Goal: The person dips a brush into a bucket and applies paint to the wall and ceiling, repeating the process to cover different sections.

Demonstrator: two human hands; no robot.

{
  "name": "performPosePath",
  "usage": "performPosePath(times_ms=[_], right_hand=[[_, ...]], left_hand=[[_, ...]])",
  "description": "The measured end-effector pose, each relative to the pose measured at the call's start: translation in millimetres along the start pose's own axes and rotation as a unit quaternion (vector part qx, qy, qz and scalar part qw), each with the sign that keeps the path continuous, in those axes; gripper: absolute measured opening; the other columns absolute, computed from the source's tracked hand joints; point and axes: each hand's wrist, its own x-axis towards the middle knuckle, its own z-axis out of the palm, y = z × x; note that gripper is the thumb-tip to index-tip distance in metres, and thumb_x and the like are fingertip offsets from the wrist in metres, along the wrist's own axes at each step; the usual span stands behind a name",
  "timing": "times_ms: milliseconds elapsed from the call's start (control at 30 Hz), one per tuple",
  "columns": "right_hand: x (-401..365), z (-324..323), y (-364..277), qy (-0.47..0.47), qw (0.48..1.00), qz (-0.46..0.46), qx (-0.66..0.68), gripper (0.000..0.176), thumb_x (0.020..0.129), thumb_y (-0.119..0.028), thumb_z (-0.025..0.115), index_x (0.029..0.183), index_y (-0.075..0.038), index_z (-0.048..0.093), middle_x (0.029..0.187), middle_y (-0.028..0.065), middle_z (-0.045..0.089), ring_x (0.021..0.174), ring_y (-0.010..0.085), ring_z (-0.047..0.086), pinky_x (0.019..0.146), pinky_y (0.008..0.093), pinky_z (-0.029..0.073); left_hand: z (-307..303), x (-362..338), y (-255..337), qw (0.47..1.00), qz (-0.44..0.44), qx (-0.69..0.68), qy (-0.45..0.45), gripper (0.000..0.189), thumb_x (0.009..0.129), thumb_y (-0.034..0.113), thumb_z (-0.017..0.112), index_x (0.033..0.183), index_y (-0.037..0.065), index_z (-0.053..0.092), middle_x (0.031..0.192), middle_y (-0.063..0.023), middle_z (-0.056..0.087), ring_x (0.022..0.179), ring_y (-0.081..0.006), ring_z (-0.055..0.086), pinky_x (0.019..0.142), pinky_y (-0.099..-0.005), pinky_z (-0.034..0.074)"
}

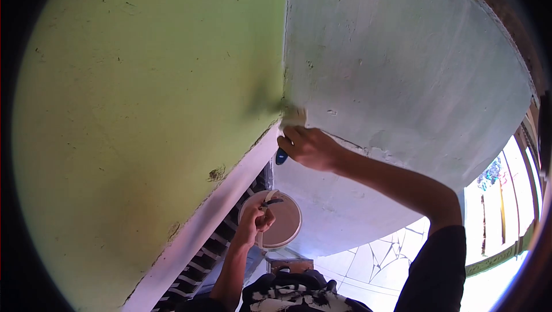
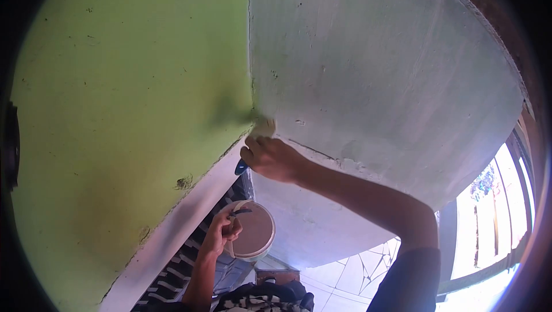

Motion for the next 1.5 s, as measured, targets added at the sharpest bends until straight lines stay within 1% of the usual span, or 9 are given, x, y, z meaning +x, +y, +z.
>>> performPosePath(times_ms=[133,267,500,767,1033,1100,1333,1400,1500], right_hand=[[-31,-18,-31,0.055,0.953,0.177,0.238,0.009,0.082,-0.005,0.069,0.089,0.0,0.065,0.088,0.0111,0.065,0.074,0.0209,0.068,0.066,0.0307,0.056],[-79,-43,-68,0.139,0.751,0.471,0.441,0.012,0.085,-0.002,0.071,0.095,0.002,0.067,0.09,0.0085,0.071,0.083,0.0134,0.068,0.073,0.0258,0.054],[-115,-47,-129,0.17,0.542,0.561,0.602,0.013,0.083,0.002,0.071,0.095,0.005,0.067,0.087,0.0084,0.071,0.082,0.0127,0.066,0.074,0.0257,0.054],[-85,-12,-141,0.015,0.694,0.437,0.572,0.019,0.084,-0.007,0.073,0.097,0.005,0.069,0.088,0.0136,0.072,0.082,0.0167,0.07,0.077,0.031,0.058],[-60,29,-149,-0.041,0.735,0.385,0.556,0.023,0.084,-0.008,0.068,0.107,-0.002,0.066,0.091,0.0186,0.07,0.083,0.0308,0.07,0.075,0.0363,0.054],[-64,49,-154,-0.099,0.746,0.364,0.549,0.035,0.078,-0.017,0.072,0.11,-0.006,0.064,0.094,0.0184,0.068,0.089,0.0374,0.066,0.076,0.0438,0.053],[-73,93,-166,-0.091,0.786,0.292,0.538,0.028,0.08,-0.027,0.068,0.1,-0.007,0.066,0.095,0.015,0.069,0.09,0.0356,0.066,0.077,0.0429,0.052],[-71,93,-168,-0.109,0.798,0.282,0.522,0.019,0.074,-0.016,0.075,0.089,-0.006,0.069,0.088,0.0097,0.071,0.083,0.0281,0.067,0.077,0.0353,0.05],[-67,80,-163,-0.132,0.769,0.285,0.557,0.019,0.072,-0.014,0.077,0.087,-0.006,0.069,0.085,0.0093,0.07,0.082,0.0268,0.067,0.075,0.0352,0.05]], left_hand=[[-2,-4,3,1.0,-0.008,-0.005,-0.012,0.051,0.084,0.026,0.035,0.125,0.0,0.052,0.06,0.0041,0.04,0.044,-0.0017,0.029,0.041,-0.0178,0.023],[-15,-11,3,0.999,-0.031,-0.015,-0.011,0.056,0.083,0.032,0.044,0.126,-0.003,0.052,0.067,0.0022,0.045,0.051,-0.004,0.034,0.045,-0.0202,0.025],[-14,-21,17,0.998,-0.032,0.027,-0.035,0.06,0.081,0.032,0.044,0.128,-0.006,0.05,0.062,0.003,0.041,0.045,-0.0031,0.029,0.042,-0.0197,0.025],[1,-22,40,0.999,-0.015,0.027,-0.042,0.062,0.08,0.034,0.047,0.129,-0.005,0.05,0.063,0.0034,0.042,0.046,-0.0023,0.029,0.042,-0.0189,0.025],[18,-18,46,0.998,-0.007,0.028,-0.049,0.065,0.081,0.033,0.047,0.133,-0.005,0.046,0.064,0.0014,0.044,0.047,-0.0035,0.03,0.043,-0.0192,0.024],[20,-17,47,0.998,-0.019,0.036,-0.056,0.066,0.081,0.033,0.047,0.135,-0.005,0.044,0.065,0.0008,0.044,0.047,-0.0033,0.03,0.044,-0.0191,0.023],[24,-10,43,0.996,-0.004,0.053,-0.07,0.065,0.081,0.03,0.047,0.137,-0.003,0.043,0.063,0.0012,0.043,0.046,-0.0032,0.029,0.042,-0.0192,0.023],[21,-8,39,0.993,0.028,0.05,-0.108,0.053,0.084,0.02,0.043,0.134,0.002,0.046,0.066,0.0018,0.043,0.047,-0.0036,0.028,0.043,-0.0187,0.024],[27,-8,40,0.994,0.008,0.07,-0.08,0.063,0.081,0.03,0.047,0.135,-0.003,0.044,0.06,0.0009,0.042,0.044,-0.0032,0.03,0.04,-0.0193,0.023]])
